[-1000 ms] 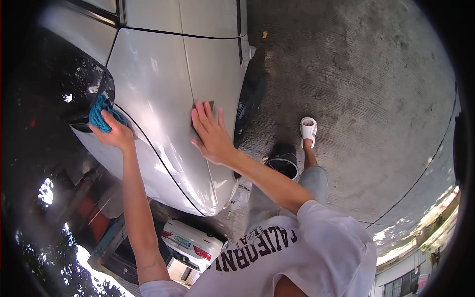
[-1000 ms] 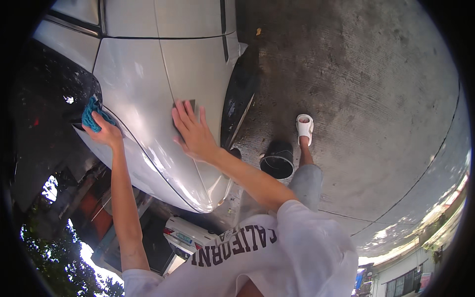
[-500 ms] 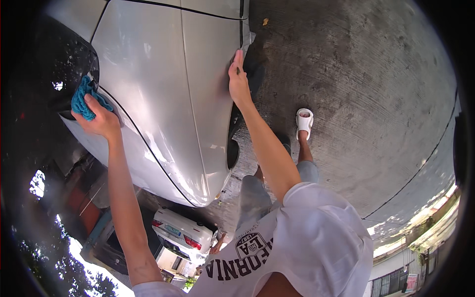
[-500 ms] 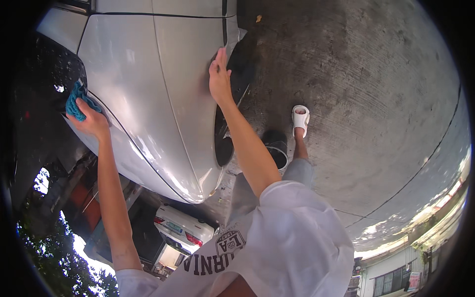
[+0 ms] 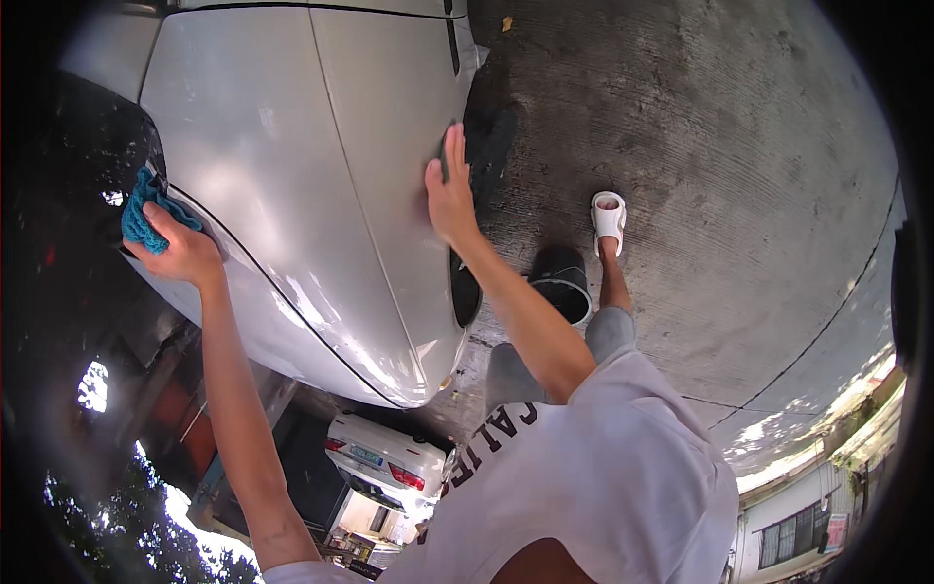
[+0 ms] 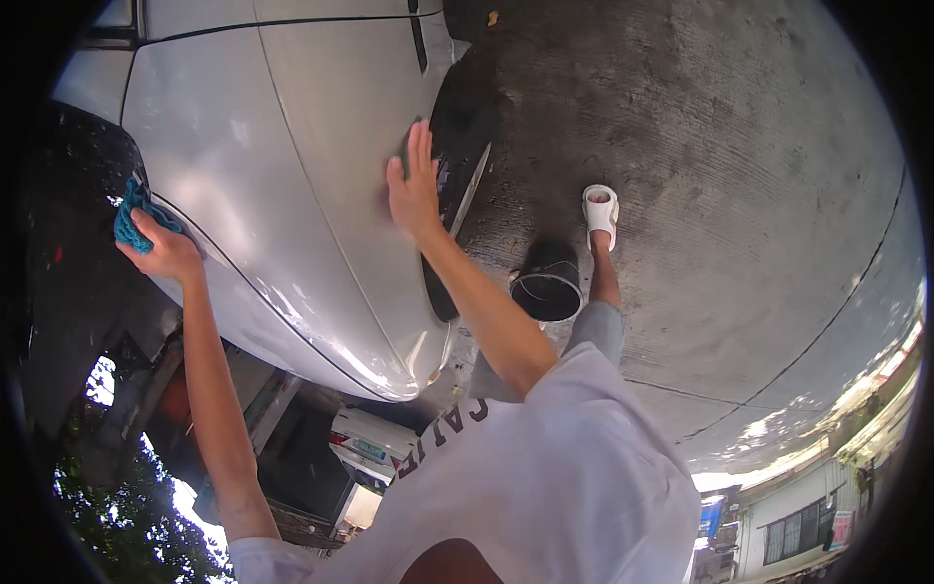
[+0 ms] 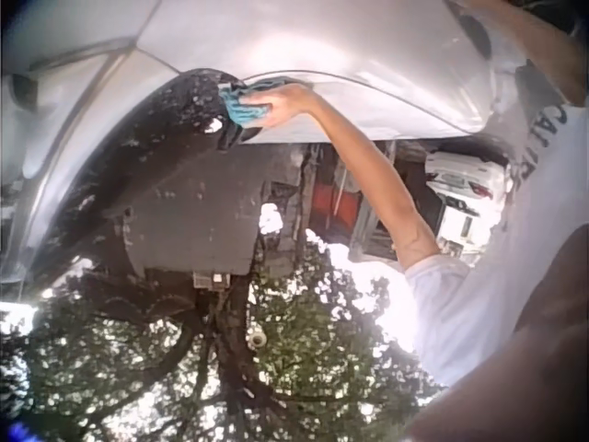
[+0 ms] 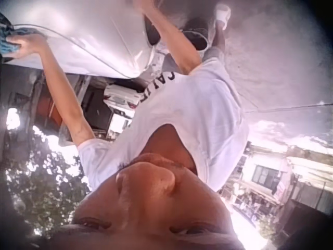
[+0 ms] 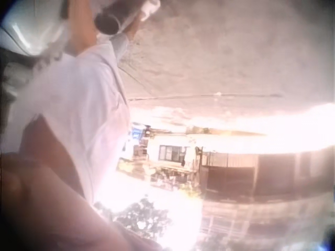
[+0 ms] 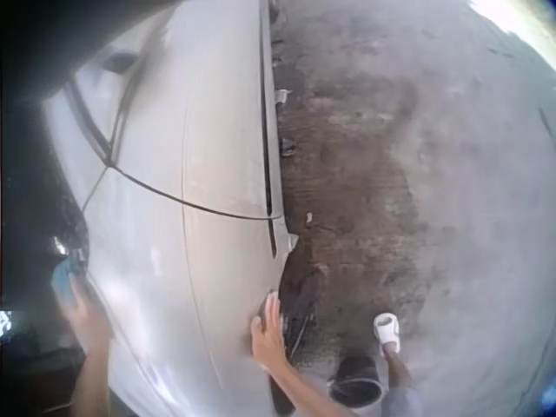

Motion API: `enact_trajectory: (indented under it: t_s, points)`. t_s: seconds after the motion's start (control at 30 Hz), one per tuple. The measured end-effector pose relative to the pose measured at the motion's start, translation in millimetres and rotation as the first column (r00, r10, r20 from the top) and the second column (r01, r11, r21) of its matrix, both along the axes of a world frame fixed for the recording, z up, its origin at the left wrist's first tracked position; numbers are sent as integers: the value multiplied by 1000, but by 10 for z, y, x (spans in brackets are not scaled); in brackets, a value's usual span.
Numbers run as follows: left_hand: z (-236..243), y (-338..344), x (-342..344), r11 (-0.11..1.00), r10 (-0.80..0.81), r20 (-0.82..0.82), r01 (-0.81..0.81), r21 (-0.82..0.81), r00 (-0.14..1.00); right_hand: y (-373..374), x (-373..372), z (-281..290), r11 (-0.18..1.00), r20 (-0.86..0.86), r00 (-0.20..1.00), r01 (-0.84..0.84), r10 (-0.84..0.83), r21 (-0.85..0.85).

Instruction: The person wet-sands a car by wetting the exterior panels with a cloth dipped in a bucket of water and rubbing the surface with sandpaper.

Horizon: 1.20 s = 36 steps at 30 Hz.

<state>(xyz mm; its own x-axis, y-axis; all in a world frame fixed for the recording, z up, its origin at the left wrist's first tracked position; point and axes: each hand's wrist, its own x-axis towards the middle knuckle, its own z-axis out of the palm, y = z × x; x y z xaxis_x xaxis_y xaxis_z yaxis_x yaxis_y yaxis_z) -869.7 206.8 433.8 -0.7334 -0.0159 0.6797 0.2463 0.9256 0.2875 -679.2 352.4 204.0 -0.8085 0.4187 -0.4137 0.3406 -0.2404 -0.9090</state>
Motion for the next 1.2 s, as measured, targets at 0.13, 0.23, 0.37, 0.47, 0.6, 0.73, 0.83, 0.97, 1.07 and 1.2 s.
enact_trajectory:
  t_s: [0.13, 0.23, 0.37, 0.47, 0.6, 0.73, 0.83, 0.97, 1.07, 1.2]
  points:
    - [54, -48, 1, 999, -37, -31, 38, 10, 999, -1073, 1467, 699, 915, -17, 919, -391, 395, 99]
    - [58, -120, -12, 998, -44, 13, 43, 45, 999, -412, 617, 257, 980, -57, 984, -164, 171, 111]
    - [19, 81, -80, 996, -84, -53, 84, 10, 995, 468, -400, -170, 997, -100, 993, 67, -70, -30]
    - [38, -55, -118, 999, -15, -58, 12, -51, 998, -704, 969, 211, 987, -192, 980, -20, 50, 158]
    - [91, -338, -180, 967, -50, -120, 18, -253, 992, -1926, 2423, 235, 908, -108, 939, -281, 328, 312]
    - [-357, -608, 899, 891, -306, -81, 256, -376, 948, -897, 1087, 205, 902, -209, 973, 3, 97, 433]
    - [-630, -825, 1666, 871, -440, -56, 411, -269, 896, -526, 666, 179, 848, -242, 970, 104, 29, 520]
    - [-634, -1190, 1862, 874, -432, -19, 413, -256, 902, -2241, 2453, 96, 837, -205, 934, -145, 291, 528]
    - [-580, -1189, 1866, 871, -376, -90, 319, -375, 922, -2618, 3003, 36, 823, -148, 912, -263, 382, 504]
    - [-650, -1123, 1930, 874, -350, -129, 274, -401, 928, -1158, 1174, 552, 786, -311, 937, 71, 158, 613]
